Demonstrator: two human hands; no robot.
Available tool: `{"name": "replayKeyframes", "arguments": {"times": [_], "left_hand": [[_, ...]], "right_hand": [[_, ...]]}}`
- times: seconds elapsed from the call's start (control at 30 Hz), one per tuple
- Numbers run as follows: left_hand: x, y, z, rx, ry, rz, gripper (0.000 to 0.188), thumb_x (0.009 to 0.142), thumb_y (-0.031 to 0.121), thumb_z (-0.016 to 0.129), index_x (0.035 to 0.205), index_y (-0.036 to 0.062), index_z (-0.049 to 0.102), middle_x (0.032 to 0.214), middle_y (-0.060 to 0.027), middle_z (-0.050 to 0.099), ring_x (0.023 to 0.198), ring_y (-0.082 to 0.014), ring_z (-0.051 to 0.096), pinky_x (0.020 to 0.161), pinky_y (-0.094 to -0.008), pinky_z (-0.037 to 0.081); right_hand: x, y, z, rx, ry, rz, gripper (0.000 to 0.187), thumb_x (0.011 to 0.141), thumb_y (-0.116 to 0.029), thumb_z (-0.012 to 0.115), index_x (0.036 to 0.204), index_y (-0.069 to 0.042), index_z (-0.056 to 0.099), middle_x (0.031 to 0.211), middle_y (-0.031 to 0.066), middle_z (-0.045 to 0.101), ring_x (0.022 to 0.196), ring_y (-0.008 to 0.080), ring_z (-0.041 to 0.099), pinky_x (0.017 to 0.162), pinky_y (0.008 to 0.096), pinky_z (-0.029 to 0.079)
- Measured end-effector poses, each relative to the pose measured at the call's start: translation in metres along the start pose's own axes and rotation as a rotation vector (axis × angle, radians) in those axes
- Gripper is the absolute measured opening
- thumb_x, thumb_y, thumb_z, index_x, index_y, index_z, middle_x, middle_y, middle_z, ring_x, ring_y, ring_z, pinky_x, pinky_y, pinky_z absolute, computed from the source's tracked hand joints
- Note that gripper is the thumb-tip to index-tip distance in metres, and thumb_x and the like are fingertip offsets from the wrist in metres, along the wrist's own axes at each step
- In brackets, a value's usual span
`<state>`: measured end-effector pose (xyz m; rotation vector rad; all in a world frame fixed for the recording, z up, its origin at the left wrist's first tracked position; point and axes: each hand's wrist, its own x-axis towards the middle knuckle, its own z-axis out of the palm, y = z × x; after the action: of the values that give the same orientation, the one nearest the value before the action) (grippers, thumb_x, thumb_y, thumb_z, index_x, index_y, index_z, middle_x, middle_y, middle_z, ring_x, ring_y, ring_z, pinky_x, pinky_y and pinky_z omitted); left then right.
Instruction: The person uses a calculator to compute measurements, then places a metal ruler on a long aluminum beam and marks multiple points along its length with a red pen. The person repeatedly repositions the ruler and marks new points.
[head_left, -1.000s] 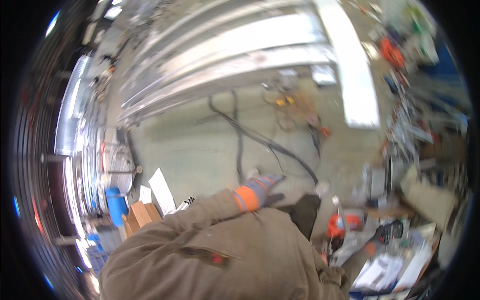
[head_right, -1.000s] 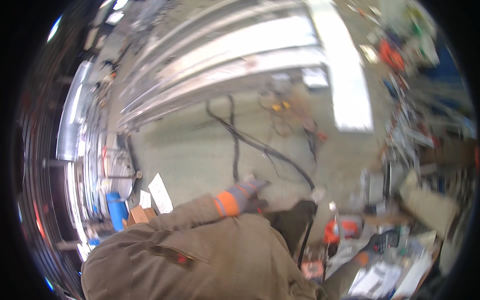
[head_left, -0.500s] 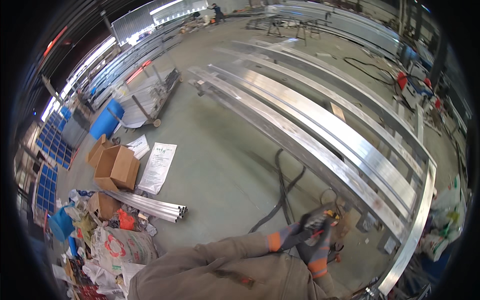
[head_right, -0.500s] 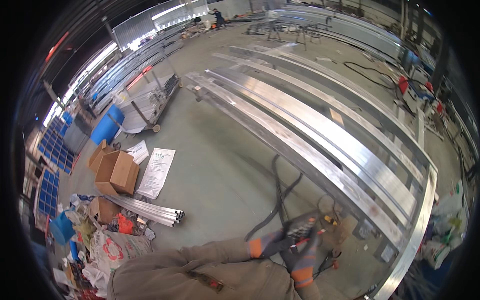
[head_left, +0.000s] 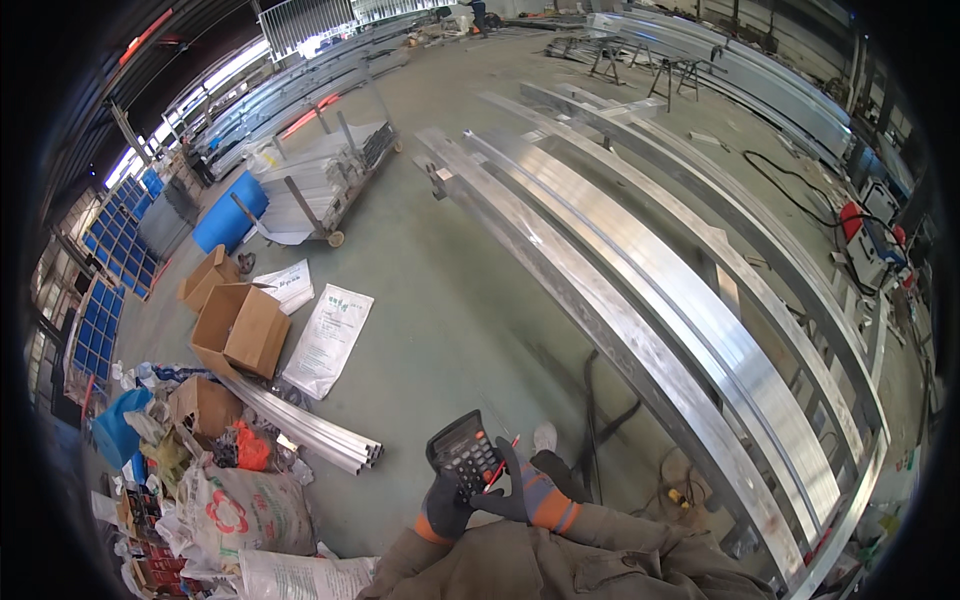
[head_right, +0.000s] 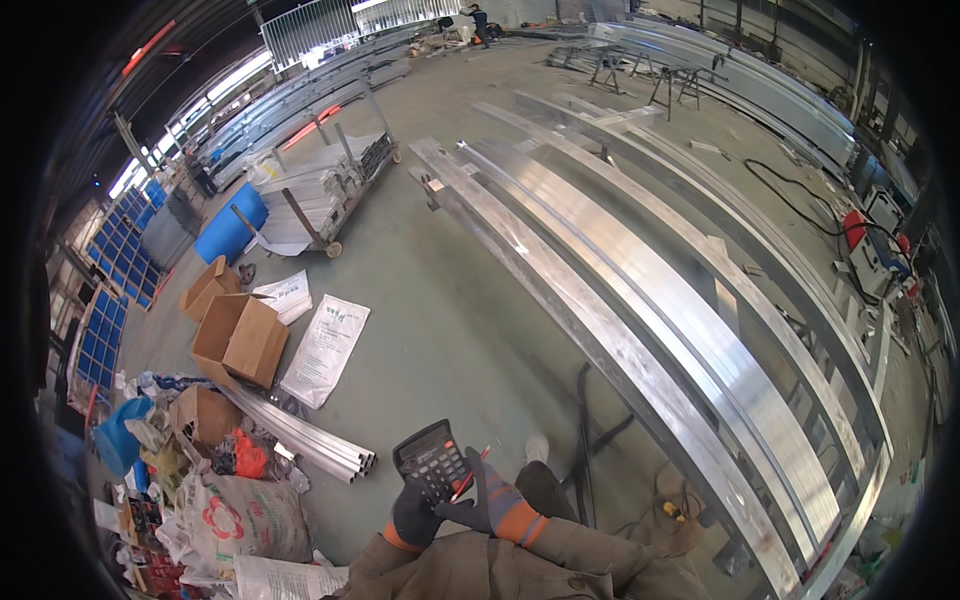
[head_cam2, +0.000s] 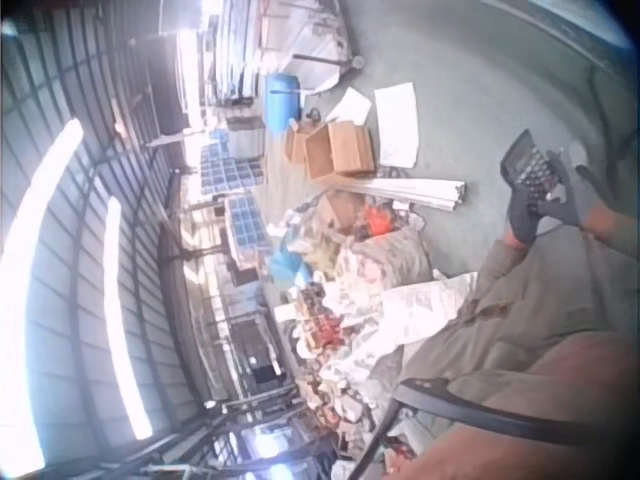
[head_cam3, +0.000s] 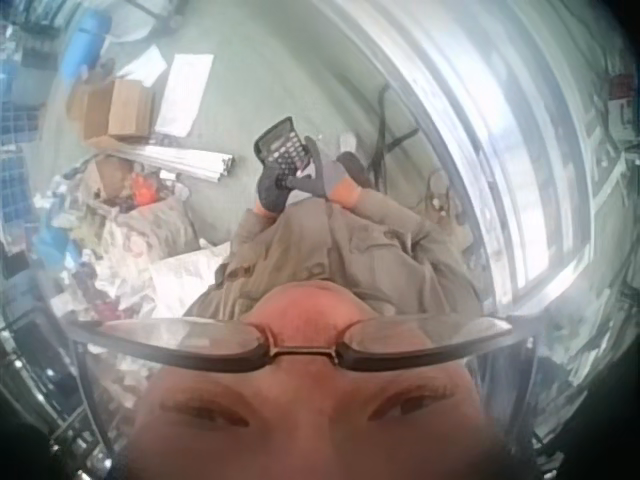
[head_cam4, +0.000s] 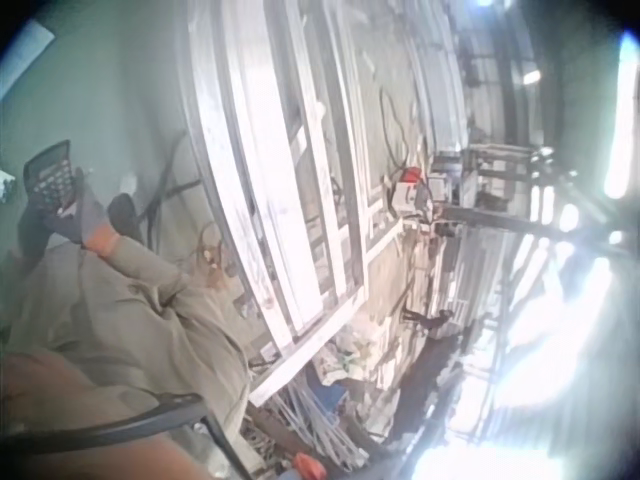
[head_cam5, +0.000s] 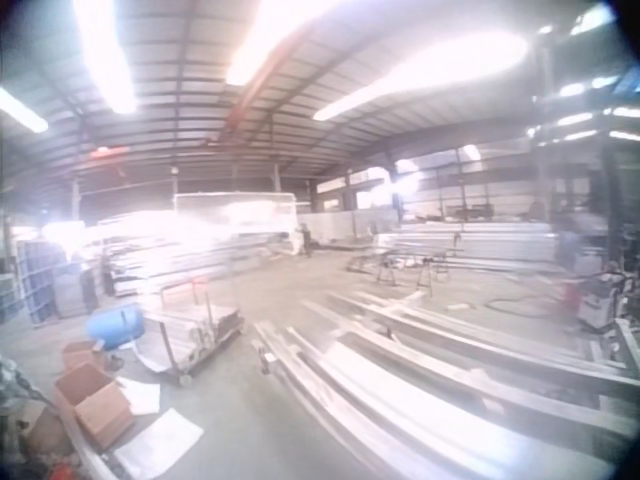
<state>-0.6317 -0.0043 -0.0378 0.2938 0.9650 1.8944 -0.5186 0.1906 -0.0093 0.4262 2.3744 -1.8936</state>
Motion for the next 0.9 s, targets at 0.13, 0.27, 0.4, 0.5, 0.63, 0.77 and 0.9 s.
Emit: {"name": "replayKeyframes", "arguments": {"times": [0.13,0.27,0.4,0.5,0.63,0.77,0.9], "left_hand": [[0.093,0.044,-0.034,0.010,0.079,0.035,0.083,0.123,0.061,0.050,0.182,0.0046,0.033,0.174,-0.0201,0.056,0.155,-0.0373,0.063,0.126,-0.0615,0.057],[0.183,0.106,-0.034,-0.170,0.210,0.132,0.066,0.124,0.040,0.061,0.174,0.0009,0.042,0.165,-0.0179,0.063,0.148,-0.0334,0.068,0.120,-0.0521,0.064],[0.248,0.168,-0.035,0.676,0.314,0.255,0.060,0.125,0.044,0.057,0.173,0.0074,0.048,0.162,-0.0148,0.066,0.150,-0.0310,0.067,0.123,-0.0589,0.060],[0.288,0.201,-0.043,-0.007,0.433,0.184,0.071,0.107,0.013,0.080,0.169,0.0033,0.048,0.162,-0.0133,0.065,0.142,-0.0270,0.071,0.114,-0.0484,0.066],[0.368,0.229,-0.079,0.271,0.470,0.300,0.086,0.095,-0.003,0.094,0.166,0.0037,0.045,0.155,-0.0124,0.066,0.135,-0.0243,0.073,0.110,-0.0443,0.068],[0.458,0.278,-0.142,0.241,0.413,0.429,0.081,0.099,0.016,0.088,0.168,0.0099,0.045,0.152,-0.0117,0.066,0.134,-0.0258,0.073,0.108,-0.0494,0.068],[0.548,0.357,-0.218,-0.121,0.442,0.195,0.092,0.113,0.090,0.034,0.176,0.0246,0.048,0.164,-0.0057,0.066,0.138,-0.0332,0.074,0.096,-0.0604,0.071]], "right_hand": [[0.123,0.016,-0.037,0.083,-0.026,-0.077,0.127,0.089,-0.052,0.101,0.176,0.009,0.032,0.165,0.0292,0.061,0.154,0.0415,0.062,0.126,0.0506,0.053],[0.234,0.011,-0.102,0.079,0.129,-0.182,0.117,0.093,-0.042,0.101,0.179,-0.001,0.034,0.158,0.0295,0.068,0.148,0.0395,0.069,0.124,0.0490,0.055],[0.338,-0.005,-0.173,0.086,0.139,-0.171,0.127,0.085,-0.050,0.104,0.178,0.001,0.033,0.167,0.0298,0.060,0.153,0.0422,0.063,0.126,0.0525,0.053],[0.386,-0.008,-0.194,0.013,0.162,-0.302,0.124,0.085,-0.047,0.105,0.176,0.001,0.036,0.164,0.0288,0.063,0.152,0.0424,0.064,0.125,0.0526,0.053],[0.469,-0.005,-0.201,-0.061,0.162,-0.204,0.085,0.098,-0.029,0.098,0.166,-0.006,0.052,0.148,0.0216,0.074,0.139,0.0314,0.073,0.112,0.0460,0.060],[0.555,0.001,-0.217,-0.220,0.155,-0.118,0.036,0.112,-0.019,0.079,0.144,-0.005,0.071,0.123,0.0151,0.083,0.113,0.0261,0.080,0.096,0.0413,0.063],[0.662,-0.015,-0.224,0.026,0.390,-0.210,0.029,0.120,-0.018,0.068,0.143,-0.003,0.075,0.114,0.0108,0.083,0.101,0.0194,0.078,0.091,0.0375,0.062]]}}
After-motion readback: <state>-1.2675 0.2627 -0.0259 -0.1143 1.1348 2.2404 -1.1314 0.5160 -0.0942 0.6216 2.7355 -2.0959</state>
